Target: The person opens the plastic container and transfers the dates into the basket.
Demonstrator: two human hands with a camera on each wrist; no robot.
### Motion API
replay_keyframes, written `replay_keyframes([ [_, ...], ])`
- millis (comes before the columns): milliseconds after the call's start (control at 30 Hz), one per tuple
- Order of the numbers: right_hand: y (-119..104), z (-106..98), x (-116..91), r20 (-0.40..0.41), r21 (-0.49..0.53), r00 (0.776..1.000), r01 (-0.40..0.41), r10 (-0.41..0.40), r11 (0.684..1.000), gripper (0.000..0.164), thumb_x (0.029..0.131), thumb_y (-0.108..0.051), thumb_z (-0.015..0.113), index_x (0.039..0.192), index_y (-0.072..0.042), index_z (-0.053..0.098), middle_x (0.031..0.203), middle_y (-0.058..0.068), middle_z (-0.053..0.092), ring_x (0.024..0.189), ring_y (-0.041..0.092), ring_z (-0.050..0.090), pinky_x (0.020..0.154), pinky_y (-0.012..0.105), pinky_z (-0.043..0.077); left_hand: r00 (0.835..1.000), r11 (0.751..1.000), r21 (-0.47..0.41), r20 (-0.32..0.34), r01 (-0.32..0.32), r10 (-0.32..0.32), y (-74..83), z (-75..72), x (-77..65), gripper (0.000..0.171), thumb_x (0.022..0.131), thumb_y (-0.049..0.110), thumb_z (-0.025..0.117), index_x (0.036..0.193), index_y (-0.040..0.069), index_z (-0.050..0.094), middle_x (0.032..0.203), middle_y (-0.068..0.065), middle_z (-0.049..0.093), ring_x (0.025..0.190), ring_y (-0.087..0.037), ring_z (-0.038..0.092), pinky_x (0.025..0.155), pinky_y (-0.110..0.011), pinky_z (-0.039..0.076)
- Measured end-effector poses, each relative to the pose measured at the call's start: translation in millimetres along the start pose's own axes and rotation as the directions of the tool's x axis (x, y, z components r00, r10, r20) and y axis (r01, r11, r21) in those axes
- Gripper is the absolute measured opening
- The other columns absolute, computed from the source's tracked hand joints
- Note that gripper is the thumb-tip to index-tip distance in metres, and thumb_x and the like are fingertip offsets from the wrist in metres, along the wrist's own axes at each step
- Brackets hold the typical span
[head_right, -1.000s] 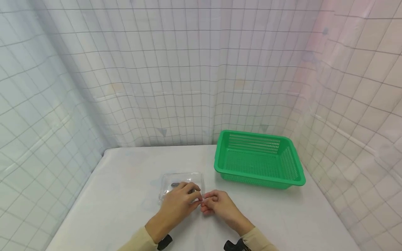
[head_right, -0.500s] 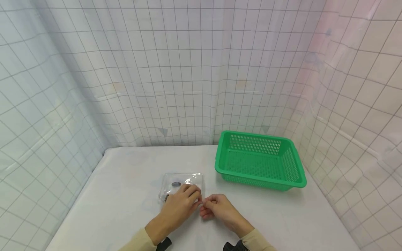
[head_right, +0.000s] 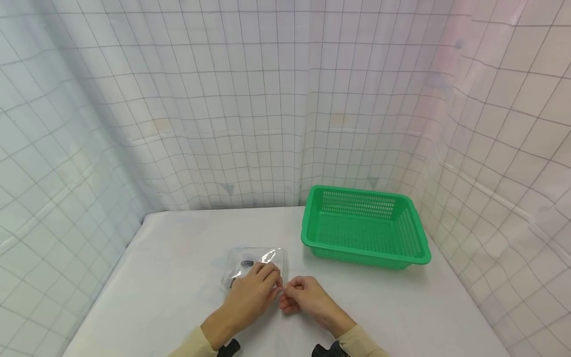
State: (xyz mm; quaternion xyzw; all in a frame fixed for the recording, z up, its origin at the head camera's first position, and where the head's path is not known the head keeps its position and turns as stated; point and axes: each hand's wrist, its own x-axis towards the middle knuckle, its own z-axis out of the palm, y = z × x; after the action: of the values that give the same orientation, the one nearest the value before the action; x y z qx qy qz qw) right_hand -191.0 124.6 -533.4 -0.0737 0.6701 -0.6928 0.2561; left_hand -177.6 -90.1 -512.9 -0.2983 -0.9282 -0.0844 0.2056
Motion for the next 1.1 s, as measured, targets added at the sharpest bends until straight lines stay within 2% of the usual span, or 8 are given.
replay_keyframes([
  [367,3.0,2.8,-0.7,0.008,0.011,1.000,-0.016,0.016,1.000,0.018,0.118,-0.011,0.063,0.114,0.005,0.070,0.099,0.005,0.077,0.087,0.012,0.078,0.083,0.029,0.069,1.000,1.000,-0.028,-0.005,0.013,-0.013,-0.7,2.8,-4.4,0.015,0.107,0.029,0.086,0.110,0.023,0.072,0.118,0.008,0.066,0.119,-0.017,0.068,0.053,-0.028,0.051],
  [533,2.2,2.6,-1.1,0.012,0.022,1.000,-0.024,0.023,0.999,0.018,0.118,-0.011,0.062,0.114,0.005,0.070,0.099,0.005,0.077,0.086,0.011,0.078,0.082,0.028,0.068,1.000,0.999,-0.044,-0.011,0.014,-0.014,-0.9,3.9,-4.1,0.013,0.108,0.028,0.085,0.110,0.023,0.072,0.117,0.007,0.065,0.119,-0.017,0.068,0.058,-0.031,0.056],
  [700,1.4,1.4,-1.7,0.018,0.022,0.999,-0.034,0.033,0.999,0.019,0.119,-0.011,0.061,0.116,0.005,0.070,0.100,0.006,0.077,0.087,0.011,0.078,0.082,0.028,0.068,1.000,0.998,-0.063,0.009,0.022,-0.022,0.5,1.0,-2.5,0.011,0.109,0.026,0.083,0.109,0.022,0.073,0.118,0.006,0.065,0.120,-0.018,0.069,0.061,-0.032,0.059],
  [800,2.2,0.2,-1.6,0.017,0.020,0.999,-0.036,0.035,0.999,0.019,0.119,-0.012,0.061,0.115,0.005,0.069,0.101,0.006,0.077,0.087,0.011,0.078,0.083,0.028,0.069,1.000,0.995,-0.093,-0.011,0.028,-0.029,-0.1,-3.4,0.8,0.010,0.110,0.025,0.081,0.109,0.021,0.072,0.118,0.005,0.066,0.112,-0.018,0.069,0.060,-0.028,0.056],
  [967,5.3,-3.0,-2.1,-0.003,0.018,0.999,-0.043,0.043,0.999,0.020,0.118,-0.013,0.061,0.115,0.005,0.068,0.100,0.006,0.078,0.087,0.012,0.078,0.084,0.030,0.069,0.991,0.980,-0.194,-0.125,0.030,-0.055,-3.1,-11.7,8.5,0.012,0.109,0.021,0.083,0.109,0.019,0.071,0.116,0.002,0.070,0.090,-0.012,0.063,0.062,-0.023,0.050],
  [1033,5.6,-3.3,-2.7,-0.013,0.015,0.999,-0.042,0.043,0.999,0.021,0.118,-0.013,0.061,0.116,0.006,0.067,0.101,0.006,0.078,0.087,0.012,0.078,0.084,0.031,0.069,0.991,0.978,-0.206,-0.128,0.023,-0.050,-3.6,-11.8,8.4,0.014,0.107,0.023,0.086,0.109,0.019,0.072,0.115,0.003,0.070,0.089,-0.010,0.063,0.061,-0.022,0.050],
  [1100,4.8,-2.6,-3.4,-0.022,0.012,0.999,-0.043,0.044,0.999,0.022,0.118,-0.014,0.061,0.117,0.007,0.067,0.101,0.006,0.078,0.087,0.013,0.078,0.084,0.031,0.069,0.995,0.980,-0.200,-0.092,0.024,-0.043,-3.5,-9.7,5.9,0.016,0.107,0.026,0.088,0.110,0.021,0.073,0.114,0.005,0.069,0.091,-0.009,0.063,0.060,-0.021,0.049],
])
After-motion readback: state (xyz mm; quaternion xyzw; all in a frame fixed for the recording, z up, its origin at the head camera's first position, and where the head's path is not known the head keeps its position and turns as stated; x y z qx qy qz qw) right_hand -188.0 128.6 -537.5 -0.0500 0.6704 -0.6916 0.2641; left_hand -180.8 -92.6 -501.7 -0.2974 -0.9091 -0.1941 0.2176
